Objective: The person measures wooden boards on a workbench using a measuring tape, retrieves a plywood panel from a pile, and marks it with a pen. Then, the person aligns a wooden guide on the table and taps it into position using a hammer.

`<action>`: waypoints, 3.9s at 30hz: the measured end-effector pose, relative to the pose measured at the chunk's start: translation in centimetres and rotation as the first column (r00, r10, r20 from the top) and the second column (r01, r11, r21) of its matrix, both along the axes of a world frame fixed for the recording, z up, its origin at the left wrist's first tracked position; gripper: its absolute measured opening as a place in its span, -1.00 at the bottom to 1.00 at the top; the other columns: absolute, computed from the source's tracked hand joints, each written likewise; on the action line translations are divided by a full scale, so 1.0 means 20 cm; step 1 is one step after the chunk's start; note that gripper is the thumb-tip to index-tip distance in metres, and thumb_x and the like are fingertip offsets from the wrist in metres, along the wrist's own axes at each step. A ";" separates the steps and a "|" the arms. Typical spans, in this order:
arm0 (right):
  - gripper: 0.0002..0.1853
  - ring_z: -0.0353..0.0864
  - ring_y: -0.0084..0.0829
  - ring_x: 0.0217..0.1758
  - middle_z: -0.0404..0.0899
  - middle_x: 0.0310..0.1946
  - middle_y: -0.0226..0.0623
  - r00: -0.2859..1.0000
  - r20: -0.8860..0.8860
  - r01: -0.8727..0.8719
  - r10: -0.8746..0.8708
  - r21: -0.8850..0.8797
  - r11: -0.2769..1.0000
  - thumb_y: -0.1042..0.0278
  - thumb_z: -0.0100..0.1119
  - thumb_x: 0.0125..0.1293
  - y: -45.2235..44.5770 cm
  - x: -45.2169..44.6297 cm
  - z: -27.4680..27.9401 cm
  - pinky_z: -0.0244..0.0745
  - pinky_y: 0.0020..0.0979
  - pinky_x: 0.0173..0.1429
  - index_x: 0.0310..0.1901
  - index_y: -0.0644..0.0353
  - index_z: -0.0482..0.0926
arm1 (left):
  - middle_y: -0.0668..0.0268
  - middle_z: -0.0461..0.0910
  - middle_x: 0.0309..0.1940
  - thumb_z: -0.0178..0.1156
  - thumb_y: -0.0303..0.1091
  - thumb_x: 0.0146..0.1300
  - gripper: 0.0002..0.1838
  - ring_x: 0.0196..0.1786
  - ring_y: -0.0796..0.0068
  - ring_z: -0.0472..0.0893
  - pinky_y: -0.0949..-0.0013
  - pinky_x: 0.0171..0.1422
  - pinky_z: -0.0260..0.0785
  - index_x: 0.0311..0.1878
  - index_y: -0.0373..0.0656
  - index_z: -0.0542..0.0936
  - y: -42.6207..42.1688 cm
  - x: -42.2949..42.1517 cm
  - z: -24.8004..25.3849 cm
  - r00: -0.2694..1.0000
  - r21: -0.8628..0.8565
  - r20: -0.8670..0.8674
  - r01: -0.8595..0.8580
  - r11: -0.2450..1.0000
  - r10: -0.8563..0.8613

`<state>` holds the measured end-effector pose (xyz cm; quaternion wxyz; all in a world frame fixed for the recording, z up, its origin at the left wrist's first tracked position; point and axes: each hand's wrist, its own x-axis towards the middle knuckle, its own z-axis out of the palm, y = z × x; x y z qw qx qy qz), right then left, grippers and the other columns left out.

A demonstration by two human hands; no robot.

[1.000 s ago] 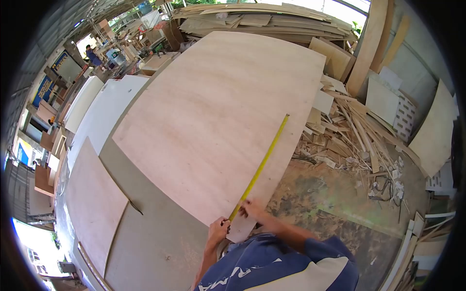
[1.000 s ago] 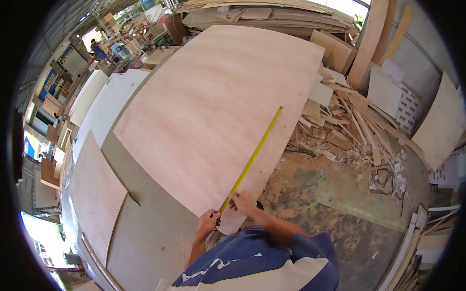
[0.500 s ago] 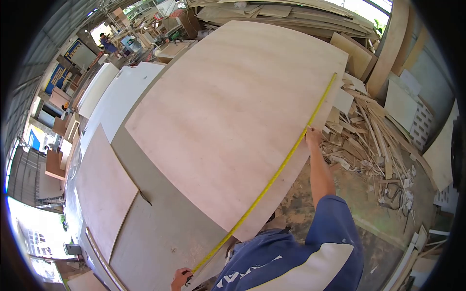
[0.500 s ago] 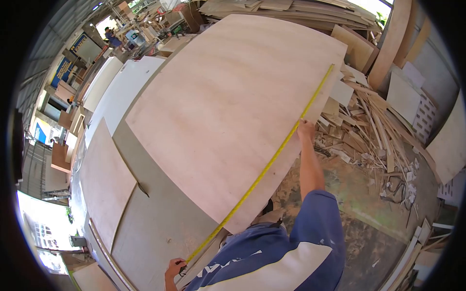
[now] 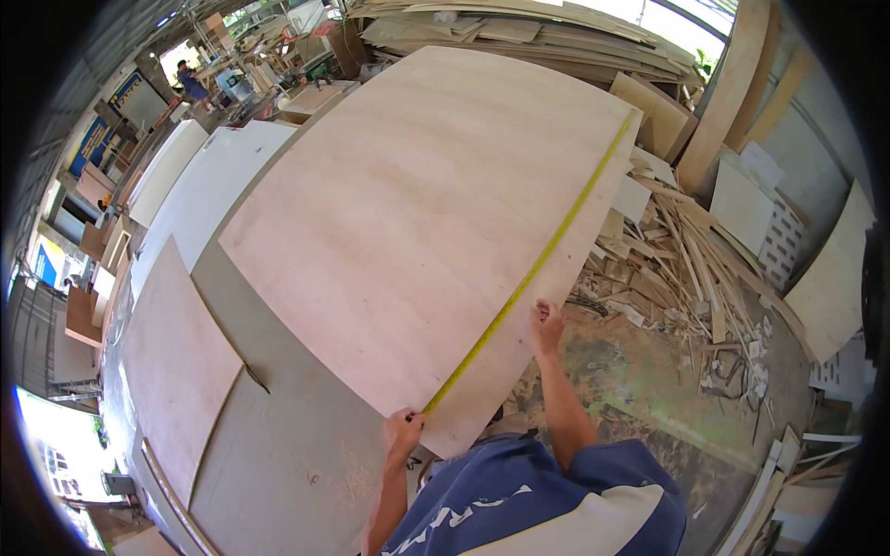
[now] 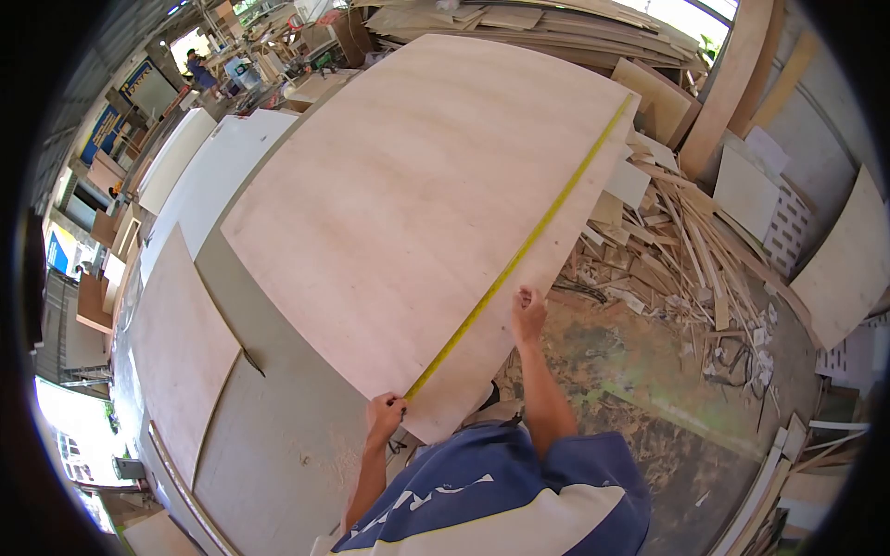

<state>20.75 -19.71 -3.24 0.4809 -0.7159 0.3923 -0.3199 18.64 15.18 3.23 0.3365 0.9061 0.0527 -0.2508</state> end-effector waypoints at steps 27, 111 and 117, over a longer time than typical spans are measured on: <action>-0.82 0.52 -0.53 -0.36 0.57 -0.38 -0.32 0.988 0.098 -0.134 0.119 0.160 0.978 0.53 0.14 0.19 0.30 -0.48 -0.03 0.45 -0.50 -0.24 -0.16 0.32 0.54 | 0.13 0.66 -0.44 0.17 -0.12 0.07 -0.70 -0.34 0.19 0.65 0.25 -0.19 0.45 -0.28 -0.12 0.71 0.26 -0.43 0.01 0.983 0.068 -0.179 -0.030 0.997 0.041; -0.82 0.44 -0.59 -0.42 0.48 -0.47 -0.48 0.853 0.522 -0.404 0.010 0.647 0.646 0.24 0.00 0.36 -0.01 -0.37 0.09 0.33 -0.54 -0.34 -0.27 0.14 0.51 | 0.02 0.63 -0.34 0.07 -0.16 0.18 -0.70 -0.24 -0.03 0.62 0.10 -0.07 0.46 -0.22 -0.15 0.67 0.02 -0.97 0.06 0.979 -0.141 0.180 0.121 0.983 -0.094; -0.72 0.38 -0.56 -0.42 0.48 -0.40 -0.42 0.745 0.664 -0.577 0.063 0.594 0.560 0.18 -0.07 0.45 -0.20 -0.41 0.28 0.33 -0.55 -0.35 -0.10 0.23 0.49 | 0.03 0.63 -0.31 0.07 -0.15 0.19 -0.72 -0.21 -0.06 0.60 0.03 -0.08 0.43 -0.21 -0.08 0.66 0.00 -1.10 0.08 0.986 -0.173 0.159 -0.017 0.985 0.045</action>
